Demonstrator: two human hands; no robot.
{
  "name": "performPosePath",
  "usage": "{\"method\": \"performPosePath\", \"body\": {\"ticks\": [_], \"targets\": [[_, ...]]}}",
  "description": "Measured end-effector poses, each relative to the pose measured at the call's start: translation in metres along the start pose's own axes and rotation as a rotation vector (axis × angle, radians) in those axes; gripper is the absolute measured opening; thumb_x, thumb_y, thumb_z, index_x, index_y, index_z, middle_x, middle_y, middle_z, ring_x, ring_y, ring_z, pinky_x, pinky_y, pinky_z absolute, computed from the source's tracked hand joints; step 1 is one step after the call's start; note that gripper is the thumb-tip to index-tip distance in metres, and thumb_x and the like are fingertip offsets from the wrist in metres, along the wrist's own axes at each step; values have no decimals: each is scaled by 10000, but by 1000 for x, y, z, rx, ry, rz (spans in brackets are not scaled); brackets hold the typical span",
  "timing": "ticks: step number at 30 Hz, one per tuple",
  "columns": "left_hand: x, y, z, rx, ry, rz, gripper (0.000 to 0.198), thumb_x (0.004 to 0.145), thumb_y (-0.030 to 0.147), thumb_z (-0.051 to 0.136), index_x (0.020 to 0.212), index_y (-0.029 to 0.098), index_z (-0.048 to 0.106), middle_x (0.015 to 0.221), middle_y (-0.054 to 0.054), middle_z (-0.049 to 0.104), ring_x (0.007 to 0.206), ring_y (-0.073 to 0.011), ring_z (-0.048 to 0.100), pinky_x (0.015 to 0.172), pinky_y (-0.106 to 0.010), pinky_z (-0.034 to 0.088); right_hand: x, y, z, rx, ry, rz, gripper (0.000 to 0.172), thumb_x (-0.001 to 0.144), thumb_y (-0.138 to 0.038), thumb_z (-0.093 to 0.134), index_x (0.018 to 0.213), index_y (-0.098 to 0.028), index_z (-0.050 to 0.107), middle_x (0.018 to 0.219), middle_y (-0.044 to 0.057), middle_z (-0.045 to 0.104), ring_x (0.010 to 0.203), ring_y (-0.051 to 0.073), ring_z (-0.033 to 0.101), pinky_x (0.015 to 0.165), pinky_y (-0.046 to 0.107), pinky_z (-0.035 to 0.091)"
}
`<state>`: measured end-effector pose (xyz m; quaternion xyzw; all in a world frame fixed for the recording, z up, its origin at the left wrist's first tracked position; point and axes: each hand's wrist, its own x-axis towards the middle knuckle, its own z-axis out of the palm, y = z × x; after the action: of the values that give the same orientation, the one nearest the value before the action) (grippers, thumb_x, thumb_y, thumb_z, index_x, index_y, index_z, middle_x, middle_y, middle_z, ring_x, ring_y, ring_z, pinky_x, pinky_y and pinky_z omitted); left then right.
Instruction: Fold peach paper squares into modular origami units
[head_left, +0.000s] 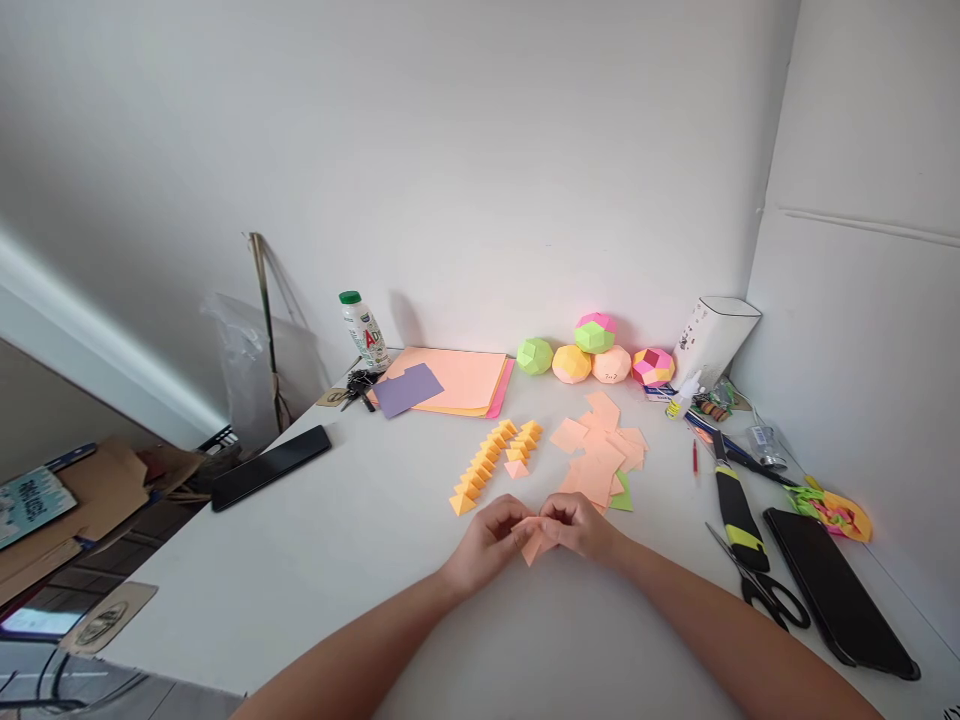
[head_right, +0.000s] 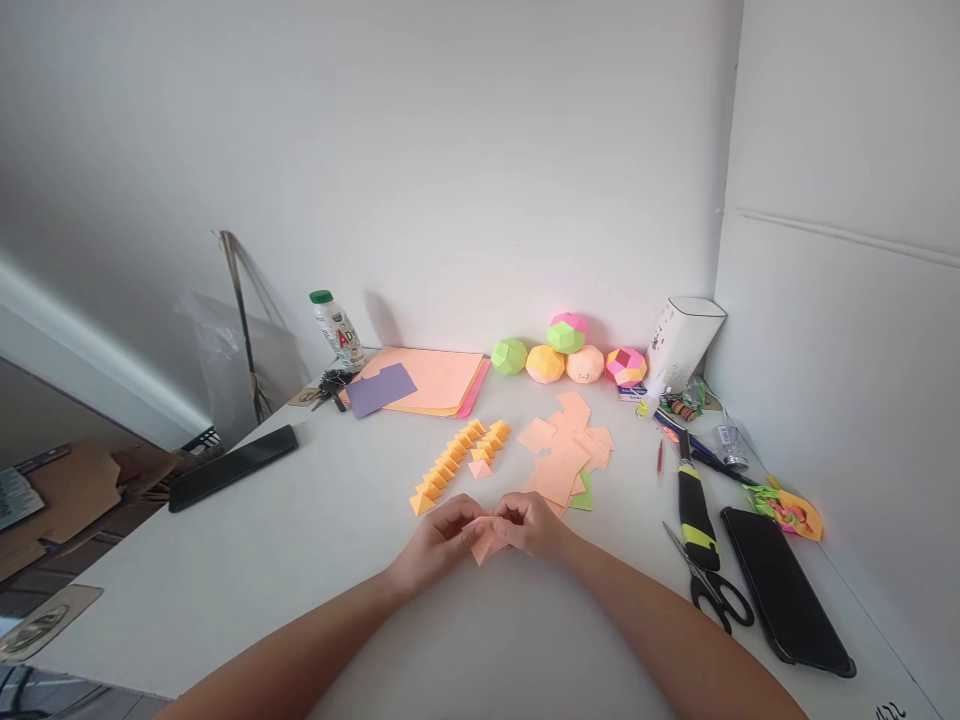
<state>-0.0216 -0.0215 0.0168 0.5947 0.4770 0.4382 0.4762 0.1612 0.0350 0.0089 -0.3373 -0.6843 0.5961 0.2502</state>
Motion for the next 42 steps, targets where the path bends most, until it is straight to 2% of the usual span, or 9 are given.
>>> {"method": "performPosePath", "body": {"ticks": [5, 8, 12, 16, 20, 23, 29, 34, 42], "targets": [[0, -5, 3, -74, 47, -85, 316, 798, 451, 566, 668, 166, 524, 637, 25, 499, 566, -96, 448, 522, -216, 368, -1, -3, 1, 64, -25, -28, 226, 764, -357, 607, 704, -170, 497, 606, -38, 458, 554, 97, 431, 506, 213, 339], [2, -3, 0, -249, 79, -113, 292, 789, 446, 589, 716, 170, 526, 614, 27, 543, 599, -112, 514, 600, -240, 423, -1, -5, 1, 70, -51, -17, 225, 767, -371, 622, 755, -166, 532, 643, -27, 490, 571, 97, 437, 515, 213, 337], [4, 3, 0, -404, 1, -169, 284, 754, 425, 645, 750, 167, 528, 676, -17, 643, 675, -155, 603, 702, -311, 476, 0, -7, 2, 69, -68, -37, 244, 796, -404, 590, 768, -165, 547, 705, 10, 582, 626, 125, 503, 551, 233, 370], [2, 1, 4, -325, -35, -195, 294, 760, 430, 640, 739, 162, 520, 659, -15, 631, 617, -138, 586, 622, -283, 469, 1, -5, 0, 28, -39, -18, 252, 823, -404, 560, 723, -173, 538, 626, -11, 555, 568, 117, 487, 503, 222, 338], [0, -6, 3, -242, 50, -137, 313, 781, 432, 609, 946, 181, 522, 710, 19, 564, 629, -112, 545, 602, -253, 449, 1, -1, -2, -8, -39, 18, 274, 817, -394, 567, 673, -169, 510, 588, -26, 520, 483, 83, 386, 445, 207, 270], [1, -8, 2, -227, 79, -104, 337, 784, 385, 611, 1032, 201, 476, 696, 43, 503, 613, -96, 503, 574, -230, 426, 0, -2, -2, 3, -30, 2, 262, 816, -388, 572, 688, -164, 529, 596, -22, 525, 507, 88, 425, 457, 204, 295], [2, -2, 2, -306, 2, -148, 302, 773, 276, 609, 979, 221, 396, 730, 50, 508, 560, -72, 478, 509, -204, 389, 2, -3, -2, 109, -11, 14, 265, 809, -381, 598, 956, -160, 607, 687, 0, 596, 575, 115, 549, 537, 235, 412], [0, 2, 3, -361, -66, -126, 432, 778, 254, 596, 1107, 261, 316, 736, 68, 514, 504, -71, 514, 499, -220, 405, 2, 3, -3, 105, -22, 32, 338, 809, -382, 603, 1071, -170, 585, 662, -4, 610, 579, 131, 573, 568, 266, 445], [-1, -6, 2, -360, -54, -155, 359, 776, 387, 614, 1056, 220, 464, 657, 58, 515, 503, -89, 520, 527, -251, 428, 2, 5, -2, 78, 17, 20, 327, 820, -386, 586, 1083, -193, 570, 675, -7, 598, 594, 134, 580, 565, 263, 455]]}}
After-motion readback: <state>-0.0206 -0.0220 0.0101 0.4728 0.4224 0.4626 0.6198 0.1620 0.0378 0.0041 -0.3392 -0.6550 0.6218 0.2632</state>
